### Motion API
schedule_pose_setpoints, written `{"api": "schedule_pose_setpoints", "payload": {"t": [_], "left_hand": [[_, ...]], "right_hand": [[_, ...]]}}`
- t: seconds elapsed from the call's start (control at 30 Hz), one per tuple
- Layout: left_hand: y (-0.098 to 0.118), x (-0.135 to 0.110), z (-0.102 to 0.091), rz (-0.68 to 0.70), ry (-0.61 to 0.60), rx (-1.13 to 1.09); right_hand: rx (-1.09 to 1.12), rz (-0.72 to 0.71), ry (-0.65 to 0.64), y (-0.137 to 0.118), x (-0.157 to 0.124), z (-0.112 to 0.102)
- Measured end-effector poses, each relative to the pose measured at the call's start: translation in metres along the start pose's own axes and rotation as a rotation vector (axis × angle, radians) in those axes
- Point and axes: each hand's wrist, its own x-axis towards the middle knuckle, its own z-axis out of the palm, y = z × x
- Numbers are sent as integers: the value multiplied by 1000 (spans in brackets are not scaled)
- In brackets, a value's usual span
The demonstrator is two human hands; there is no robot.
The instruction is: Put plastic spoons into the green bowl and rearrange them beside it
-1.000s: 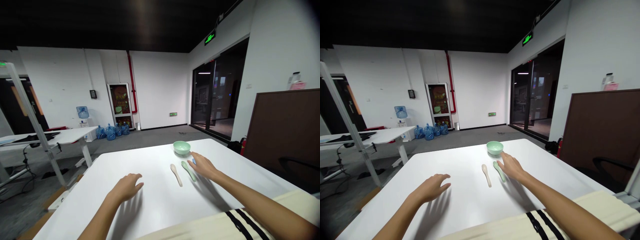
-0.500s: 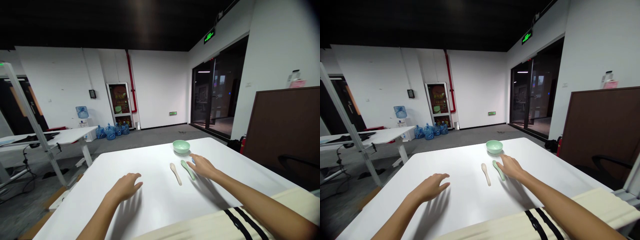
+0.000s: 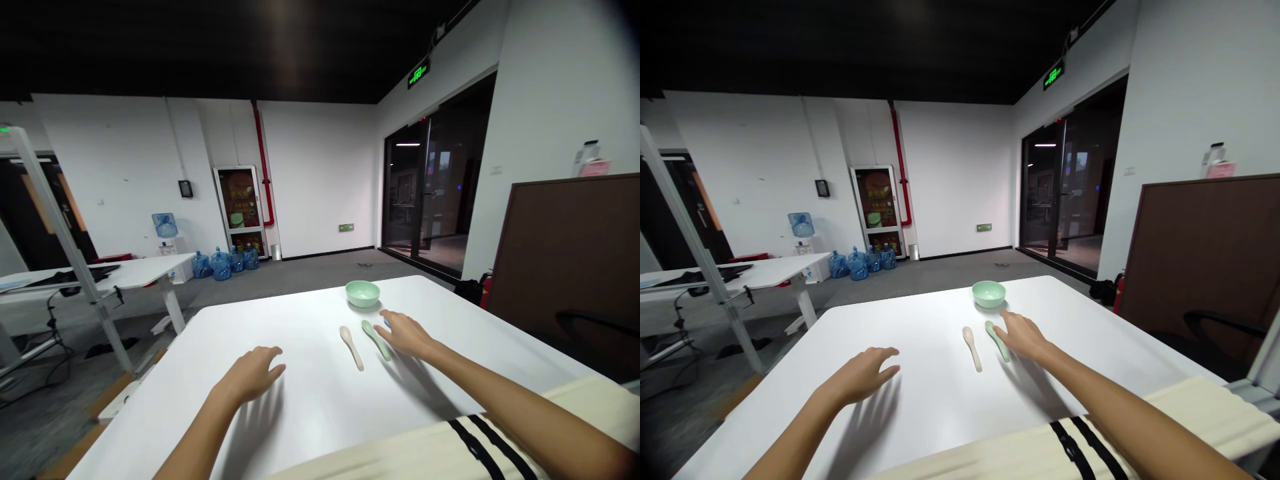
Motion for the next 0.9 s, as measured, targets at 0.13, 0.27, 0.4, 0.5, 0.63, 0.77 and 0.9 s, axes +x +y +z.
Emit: {"api": "schedule_pose_setpoints", "payload": {"t": [0.13, 0.27, 0.4, 0.5, 0.63, 0.77, 0.9], "left_hand": [[1, -1, -1, -7, -1, 5], [2, -1, -2, 0, -1, 4], [2, -2, -2, 2, -5, -5], [2, -2, -2, 1, 1, -6], [4, -3, -4, -1, 2, 7], [5, -4, -5, 0, 0, 8], [6, -5, -6, -2, 5, 2]], "right_hand": [[0, 6, -7, -1, 0, -1], [7, 9, -20, -2, -1, -1], [14, 22, -40, -5, -2, -3], [14, 38, -53, -6, -3, -5], [14, 46, -58, -6, -3, -4], [9, 28, -47, -4, -3, -3], [4, 30, -53, -4, -3, -2]]}}
